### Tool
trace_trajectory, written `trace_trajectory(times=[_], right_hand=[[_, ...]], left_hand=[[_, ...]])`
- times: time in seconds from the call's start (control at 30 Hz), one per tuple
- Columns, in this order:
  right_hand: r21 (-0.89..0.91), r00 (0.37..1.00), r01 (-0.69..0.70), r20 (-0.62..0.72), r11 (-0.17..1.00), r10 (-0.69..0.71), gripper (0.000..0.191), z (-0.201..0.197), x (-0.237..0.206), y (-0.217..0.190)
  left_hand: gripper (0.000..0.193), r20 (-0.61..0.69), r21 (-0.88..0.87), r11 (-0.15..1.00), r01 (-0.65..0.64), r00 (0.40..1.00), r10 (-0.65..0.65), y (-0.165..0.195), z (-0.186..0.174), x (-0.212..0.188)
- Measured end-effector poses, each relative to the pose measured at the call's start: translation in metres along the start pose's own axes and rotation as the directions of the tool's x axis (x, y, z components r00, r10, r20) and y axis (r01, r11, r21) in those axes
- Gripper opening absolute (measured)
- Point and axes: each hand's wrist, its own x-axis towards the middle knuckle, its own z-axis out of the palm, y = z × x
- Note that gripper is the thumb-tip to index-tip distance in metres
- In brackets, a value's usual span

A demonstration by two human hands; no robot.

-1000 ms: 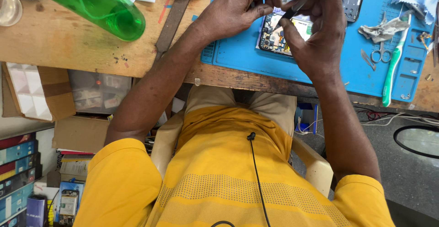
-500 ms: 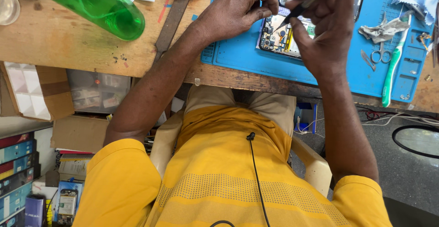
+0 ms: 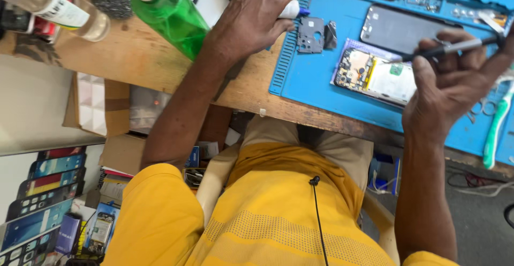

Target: The person uses a precision screwdriver to remove screws from the internal frame of a disassembled smartphone. The phone remains open on a blue work mat while the person carefully unscrews components near the battery and camera area.

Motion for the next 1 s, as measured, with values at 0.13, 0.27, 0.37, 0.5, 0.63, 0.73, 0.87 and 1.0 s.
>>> trace_trajectory(times=[0.13,0.27,0.37,0.5,0.63,0.73,0.87,1.0], right_hand=[[0.041,0.997,-0.032,-0.068,0.999,0.035,0.096,-0.014,-0.013,0.008],[0.052,0.994,-0.03,-0.104,0.998,0.035,0.096,-0.024,-0.017,0.012],[0.056,0.991,-0.029,-0.129,0.998,0.036,0.097,-0.032,-0.02,0.011],[0.064,0.985,-0.041,-0.163,0.997,0.051,0.098,-0.039,-0.026,0.008],[0.086,0.98,-0.066,-0.182,0.994,0.081,0.099,-0.04,-0.03,0.011],[0.062,0.987,-0.039,-0.154,0.997,0.048,0.098,-0.04,-0.031,0.013],[0.061,0.99,-0.02,-0.14,0.998,0.028,0.097,-0.042,-0.032,0.013],[0.077,0.99,-0.005,-0.143,0.997,0.016,0.096,-0.042,-0.032,0.014]], left_hand=[[0.042,0.097,0.066,0.995,0.07,0.992,-0.076,-0.001,0.005,-0.005],[0.06,0.114,0.112,0.99,-0.081,0.991,0.069,0.012,0.037,0.005],[0.07,0.181,0.17,0.982,-0.081,0.982,0.05,0.017,0.056,0.014],[0.072,0.237,0.152,0.988,-0.038,0.972,0.001,0.014,0.061,0.02],[0.095,0.264,0.225,0.974,-0.024,0.964,-0.037,0.009,0.071,0.029],[0.081,0.312,0.234,0.971,-0.046,0.95,-0.03,0.002,0.075,0.029],[0.069,0.261,-0.005,0.994,0.105,0.96,-0.1,-0.004,0.075,0.033],[0.023,0.35,-0.188,0.908,0.375,0.889,-0.295,-0.007,0.062,0.04]])
